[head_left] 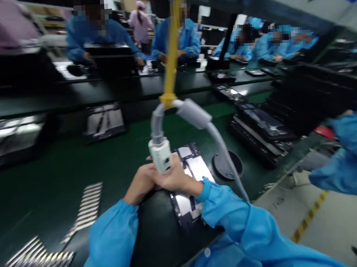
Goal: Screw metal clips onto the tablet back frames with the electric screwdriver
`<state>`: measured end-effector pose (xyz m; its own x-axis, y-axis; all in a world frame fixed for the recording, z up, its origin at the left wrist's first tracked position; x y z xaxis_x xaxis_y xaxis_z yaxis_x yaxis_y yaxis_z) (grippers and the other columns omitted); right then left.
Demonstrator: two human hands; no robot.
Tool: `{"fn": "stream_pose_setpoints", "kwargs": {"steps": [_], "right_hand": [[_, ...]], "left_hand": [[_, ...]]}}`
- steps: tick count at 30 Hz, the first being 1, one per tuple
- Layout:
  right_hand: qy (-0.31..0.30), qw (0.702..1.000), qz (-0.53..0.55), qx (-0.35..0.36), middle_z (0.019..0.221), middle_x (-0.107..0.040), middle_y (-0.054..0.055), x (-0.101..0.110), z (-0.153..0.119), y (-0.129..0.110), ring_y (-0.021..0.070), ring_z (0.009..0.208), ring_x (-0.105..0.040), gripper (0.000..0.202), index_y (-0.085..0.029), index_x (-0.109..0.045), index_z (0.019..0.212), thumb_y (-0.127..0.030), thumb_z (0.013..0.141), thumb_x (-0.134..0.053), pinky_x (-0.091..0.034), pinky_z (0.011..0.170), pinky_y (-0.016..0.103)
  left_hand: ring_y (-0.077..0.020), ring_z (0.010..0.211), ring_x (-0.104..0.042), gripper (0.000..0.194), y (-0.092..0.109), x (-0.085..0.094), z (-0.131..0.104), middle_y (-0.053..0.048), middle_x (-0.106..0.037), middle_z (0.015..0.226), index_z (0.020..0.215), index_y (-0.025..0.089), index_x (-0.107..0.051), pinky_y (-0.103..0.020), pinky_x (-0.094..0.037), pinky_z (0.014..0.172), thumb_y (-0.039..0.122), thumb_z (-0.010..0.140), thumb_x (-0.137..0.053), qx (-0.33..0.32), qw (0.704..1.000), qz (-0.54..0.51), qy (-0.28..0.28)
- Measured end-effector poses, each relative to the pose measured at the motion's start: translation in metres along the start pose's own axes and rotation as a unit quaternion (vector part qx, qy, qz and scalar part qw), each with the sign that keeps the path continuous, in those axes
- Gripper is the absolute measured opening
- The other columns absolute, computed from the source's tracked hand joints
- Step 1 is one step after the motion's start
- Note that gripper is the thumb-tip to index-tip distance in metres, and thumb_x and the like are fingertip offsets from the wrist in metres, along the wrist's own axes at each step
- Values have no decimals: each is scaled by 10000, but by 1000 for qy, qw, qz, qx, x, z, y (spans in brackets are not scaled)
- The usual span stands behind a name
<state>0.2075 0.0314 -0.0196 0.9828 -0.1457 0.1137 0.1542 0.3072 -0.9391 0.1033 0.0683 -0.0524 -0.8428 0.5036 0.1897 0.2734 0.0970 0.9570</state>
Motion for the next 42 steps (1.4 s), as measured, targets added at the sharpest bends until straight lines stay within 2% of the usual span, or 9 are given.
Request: {"fn": "stream_pose_setpoints", "kwargs": {"steps": [7,11,17,22,31,33,36,39,42], "right_hand": [[63,995,57,-50,664,-604,-30,14,7,-15,161,592,-594,399,-210,-590,774,-462,564,-816,-497,546,273],[97,990,102,-4,573,-577,-56,84,-6,-34,125,496,-555,330,-203,-619,844,-347,619,-814,-486,505,260],[256,963,85,13,421,-528,-106,195,-19,2,93,320,-465,289,-188,-566,896,-256,689,-756,-400,386,227],[311,949,47,7,435,-513,-119,204,-15,20,88,333,-473,355,-173,-588,982,-258,667,-727,-410,405,227],[299,953,36,-12,461,-515,-114,198,-11,22,88,346,-481,349,-181,-592,975,-282,662,-711,-421,410,233],[297,954,34,-13,462,-519,-113,197,-10,24,88,348,-482,344,-182,-585,962,-285,660,-714,-427,416,237],[292,956,23,-13,465,-522,-112,196,-10,26,89,357,-483,366,-174,-589,987,-293,664,-713,-435,425,244],[286,958,12,-13,456,-516,-115,197,-9,23,90,355,-478,397,-165,-596,1034,-288,674,-712,-425,420,243],[294,956,8,14,434,-522,-117,197,-8,7,88,343,-468,394,-162,-587,1041,-264,685,-723,-414,416,238]], "left_hand": [[-155,540,-593,356,-4,3,-1,15,-619,549,671,171,-584,-220,-475,471,415,506,-784,104,994,32,7],[-142,579,-638,548,-2,-2,-7,1,-661,607,724,164,-565,-195,-502,497,398,350,-890,183,983,-2,29],[-130,574,-640,632,-5,-2,-6,-33,-693,670,738,150,-579,-176,-497,464,470,310,-917,183,982,-3,55],[-129,597,-638,609,-8,1,-9,-38,-688,656,754,147,-618,-167,-499,483,504,355,-907,170,982,17,73],[-182,644,-664,595,-12,3,-16,-34,-693,677,751,164,-632,-226,-526,516,559,376,-874,154,981,46,105],[-218,651,-676,535,-8,5,-24,-40,-699,681,741,181,-646,-281,-548,538,607,469,-823,89,976,128,151],[-241,737,-699,361,9,-7,-49,-41,-726,784,767,216,-681,-345,-579,664,572,712,-703,-160,918,286,223],[-247,997,-690,170,12,-42,-77,-52,-732,1033,904,222,-694,-390,-544,936,370,821,-677,-393,850,319,149],[-236,1129,-645,168,5,-77,-90,-80,-707,1145,1024,196,-664,-420,-474,1059,216,861,-633,-462,833,294,85]]}}
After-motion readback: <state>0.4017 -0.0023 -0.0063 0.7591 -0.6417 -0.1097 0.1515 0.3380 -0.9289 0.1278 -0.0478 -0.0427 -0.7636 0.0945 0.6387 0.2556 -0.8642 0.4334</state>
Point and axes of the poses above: each hand's wrist, its own z-axis towards the middle knuckle, its own x-axis out of the back of the hand, y = z × x, the point moved 4 cm from there along z, towards the middle knuckle
